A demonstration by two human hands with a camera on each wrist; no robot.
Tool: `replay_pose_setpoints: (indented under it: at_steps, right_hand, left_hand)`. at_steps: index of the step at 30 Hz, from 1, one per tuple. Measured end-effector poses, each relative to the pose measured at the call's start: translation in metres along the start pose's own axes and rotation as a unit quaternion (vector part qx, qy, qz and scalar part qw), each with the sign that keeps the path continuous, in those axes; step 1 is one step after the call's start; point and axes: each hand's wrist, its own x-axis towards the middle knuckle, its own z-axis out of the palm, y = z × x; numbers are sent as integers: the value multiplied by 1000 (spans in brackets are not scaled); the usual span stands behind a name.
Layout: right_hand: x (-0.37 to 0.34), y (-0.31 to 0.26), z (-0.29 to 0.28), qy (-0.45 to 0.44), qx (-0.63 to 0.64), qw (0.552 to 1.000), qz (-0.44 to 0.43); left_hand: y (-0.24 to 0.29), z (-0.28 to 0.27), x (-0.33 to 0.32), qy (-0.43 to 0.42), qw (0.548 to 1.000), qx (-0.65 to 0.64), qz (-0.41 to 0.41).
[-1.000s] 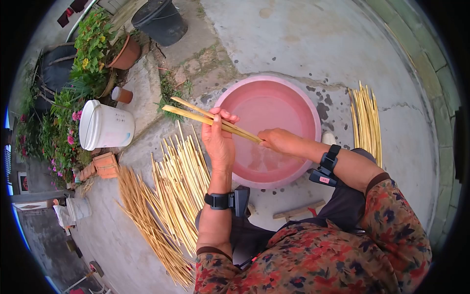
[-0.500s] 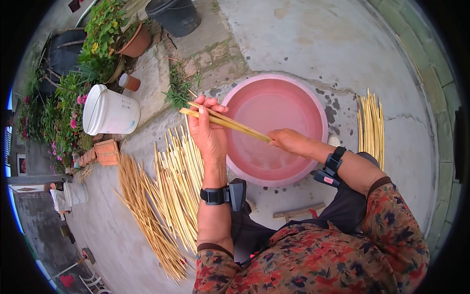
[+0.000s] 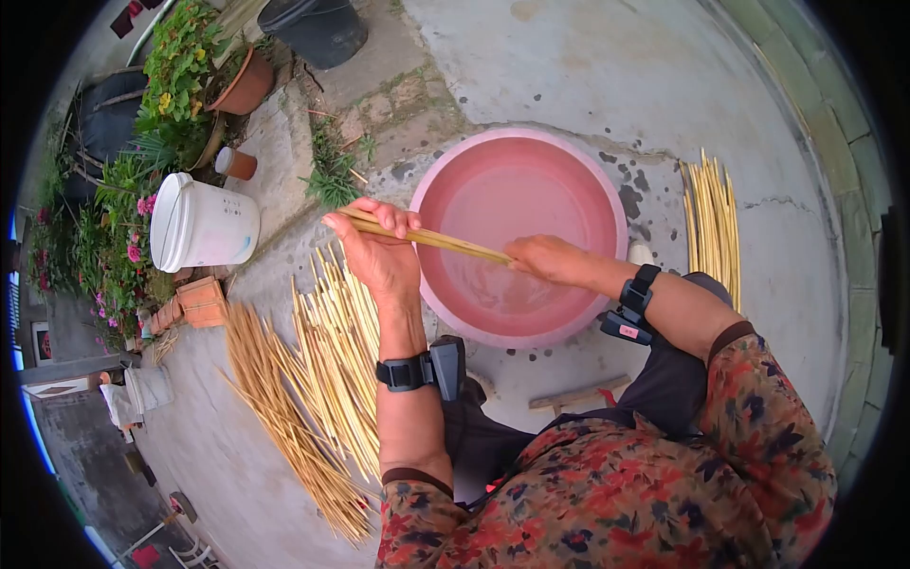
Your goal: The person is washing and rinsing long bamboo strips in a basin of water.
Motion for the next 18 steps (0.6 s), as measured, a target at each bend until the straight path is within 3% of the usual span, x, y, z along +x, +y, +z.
replay_pose_setpoints:
  at_steps: [2, 4, 12, 18]
  right_hand:
    - [0, -3, -4, 3, 4, 1000, -6]
    - [-1, -18, -18, -42, 77, 994, 66]
    - [-4, -4, -16, -53, 82, 993, 60]
    - [-3, 1, -12, -68, 83, 991, 84]
  left_hand:
    - [-4, 6, -3, -19, 1000, -7, 1]
    - [-6, 11, -3, -37, 999, -17, 10]
    - [-10, 7, -1, -85, 993, 21, 83]
    - [-11, 11, -3, -63, 993, 70, 74]
